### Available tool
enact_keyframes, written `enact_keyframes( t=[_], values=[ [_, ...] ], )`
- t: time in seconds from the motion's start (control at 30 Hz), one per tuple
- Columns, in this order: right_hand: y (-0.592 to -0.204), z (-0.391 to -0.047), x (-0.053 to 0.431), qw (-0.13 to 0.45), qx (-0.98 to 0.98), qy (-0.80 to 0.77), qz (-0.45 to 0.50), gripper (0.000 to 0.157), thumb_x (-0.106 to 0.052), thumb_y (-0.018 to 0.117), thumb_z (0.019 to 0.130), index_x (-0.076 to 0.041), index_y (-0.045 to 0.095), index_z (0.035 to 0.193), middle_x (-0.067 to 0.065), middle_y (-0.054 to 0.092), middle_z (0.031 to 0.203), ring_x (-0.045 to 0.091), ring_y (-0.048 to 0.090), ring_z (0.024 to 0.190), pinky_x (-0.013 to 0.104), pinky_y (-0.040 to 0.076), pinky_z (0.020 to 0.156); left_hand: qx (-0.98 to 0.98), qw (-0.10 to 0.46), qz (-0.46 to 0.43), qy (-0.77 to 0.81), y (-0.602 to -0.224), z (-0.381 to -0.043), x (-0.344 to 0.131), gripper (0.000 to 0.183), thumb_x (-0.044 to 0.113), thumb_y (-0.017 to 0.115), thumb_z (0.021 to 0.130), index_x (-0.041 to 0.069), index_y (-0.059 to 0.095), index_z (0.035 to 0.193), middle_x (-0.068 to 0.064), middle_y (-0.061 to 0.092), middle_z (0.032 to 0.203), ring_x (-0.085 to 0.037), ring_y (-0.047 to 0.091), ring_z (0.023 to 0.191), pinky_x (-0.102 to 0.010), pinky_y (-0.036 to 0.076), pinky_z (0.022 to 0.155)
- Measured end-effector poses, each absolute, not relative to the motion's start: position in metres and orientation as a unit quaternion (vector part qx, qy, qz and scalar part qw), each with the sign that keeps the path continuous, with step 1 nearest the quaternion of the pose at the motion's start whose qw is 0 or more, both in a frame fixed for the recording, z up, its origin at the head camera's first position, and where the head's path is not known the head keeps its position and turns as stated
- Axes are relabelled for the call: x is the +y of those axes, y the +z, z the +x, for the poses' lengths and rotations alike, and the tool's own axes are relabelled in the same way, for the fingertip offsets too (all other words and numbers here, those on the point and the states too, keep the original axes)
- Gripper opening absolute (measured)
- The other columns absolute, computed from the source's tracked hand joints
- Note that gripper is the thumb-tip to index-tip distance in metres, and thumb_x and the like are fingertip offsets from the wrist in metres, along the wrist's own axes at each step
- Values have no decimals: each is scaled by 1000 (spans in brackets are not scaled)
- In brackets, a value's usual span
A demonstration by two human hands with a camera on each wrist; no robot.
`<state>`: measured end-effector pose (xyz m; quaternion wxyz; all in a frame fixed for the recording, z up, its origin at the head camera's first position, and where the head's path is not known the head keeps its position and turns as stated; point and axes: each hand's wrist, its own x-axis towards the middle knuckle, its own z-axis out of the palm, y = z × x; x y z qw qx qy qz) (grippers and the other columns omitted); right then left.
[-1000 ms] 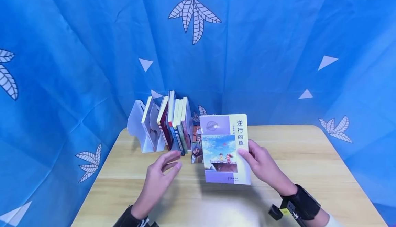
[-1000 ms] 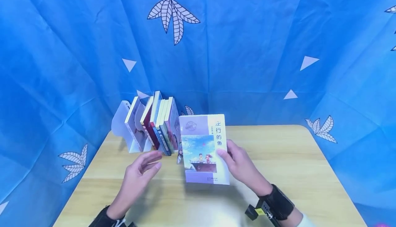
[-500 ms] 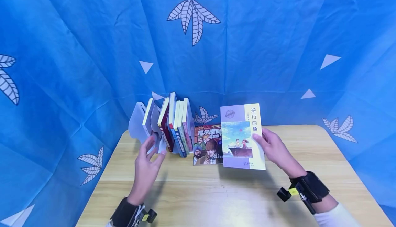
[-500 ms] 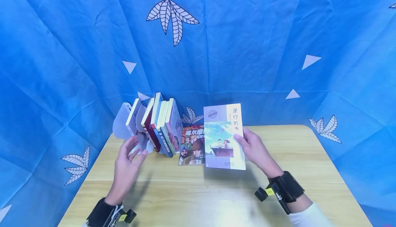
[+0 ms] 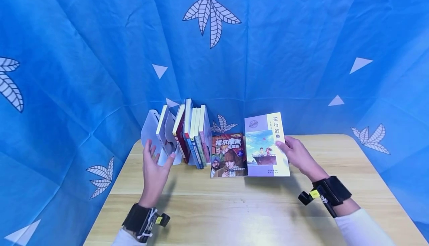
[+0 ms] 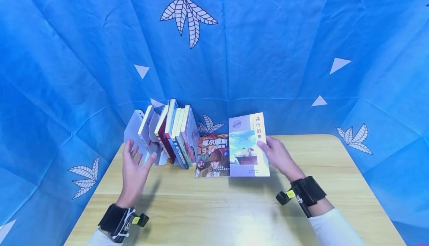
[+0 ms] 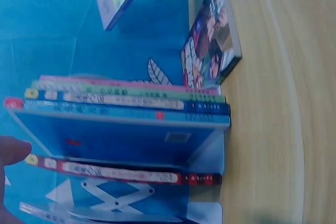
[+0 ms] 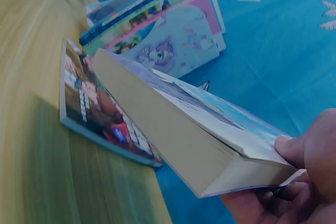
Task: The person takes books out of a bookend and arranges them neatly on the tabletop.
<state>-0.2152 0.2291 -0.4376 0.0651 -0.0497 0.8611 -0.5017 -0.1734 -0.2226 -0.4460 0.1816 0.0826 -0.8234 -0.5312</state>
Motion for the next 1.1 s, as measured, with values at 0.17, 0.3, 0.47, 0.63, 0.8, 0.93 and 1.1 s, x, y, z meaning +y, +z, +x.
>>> enact_keyframes(
  t=[0.17,0.3,0.47,0.63,0.8,0.93,1.1],
  values=[
    [-447,-225,231,71,866,-492,-50,50,-32,44,112,5,52,144,24,71,116,15,66,85,27,56,67,-811,167,86,-554,-450,-184,-231,98,33,73,97,26,6,168,-3,15,176,-33,27,160,-56,32,129],
    [-455,-233,232,76,862,-498,-58,49,-30,44,112,5,51,146,26,71,122,19,71,95,26,58,76,-806,149,90,-565,-454,-193,-237,96,33,72,98,26,6,168,-1,17,176,-31,26,160,-53,31,131],
    [-464,-239,233,95,859,-501,-52,51,-29,41,113,6,48,149,27,69,130,28,72,111,30,58,91,-818,122,84,-556,-461,-204,-242,90,35,68,101,28,7,168,-5,20,175,-32,27,160,-52,31,131],
    [-475,-246,232,112,859,-497,-43,52,-29,40,113,8,47,149,28,67,132,28,69,112,38,57,99,-821,110,67,-556,-465,-212,-243,81,29,63,104,31,11,167,-7,25,173,-34,31,158,-54,35,128],
    [-483,-252,233,128,855,-502,-33,53,-28,40,113,9,45,150,30,64,135,32,67,118,47,56,106,-818,101,68,-563,-466,-218,-244,80,23,62,105,35,13,166,-5,26,173,-34,33,157,-54,38,126],
    [-488,-257,233,144,846,-512,-30,53,-28,40,113,9,43,151,30,66,132,28,72,107,40,61,96,-816,94,73,-565,-468,-221,-246,81,22,61,105,35,11,167,-5,25,174,-35,33,157,-54,39,125],
    [-496,-263,233,155,840,-519,-23,52,-26,41,113,11,45,149,28,71,123,16,73,92,28,61,80,-814,99,85,-566,-476,-225,-246,80,18,60,104,35,13,166,-6,27,173,-35,35,156,-54,41,124]
  ],
)
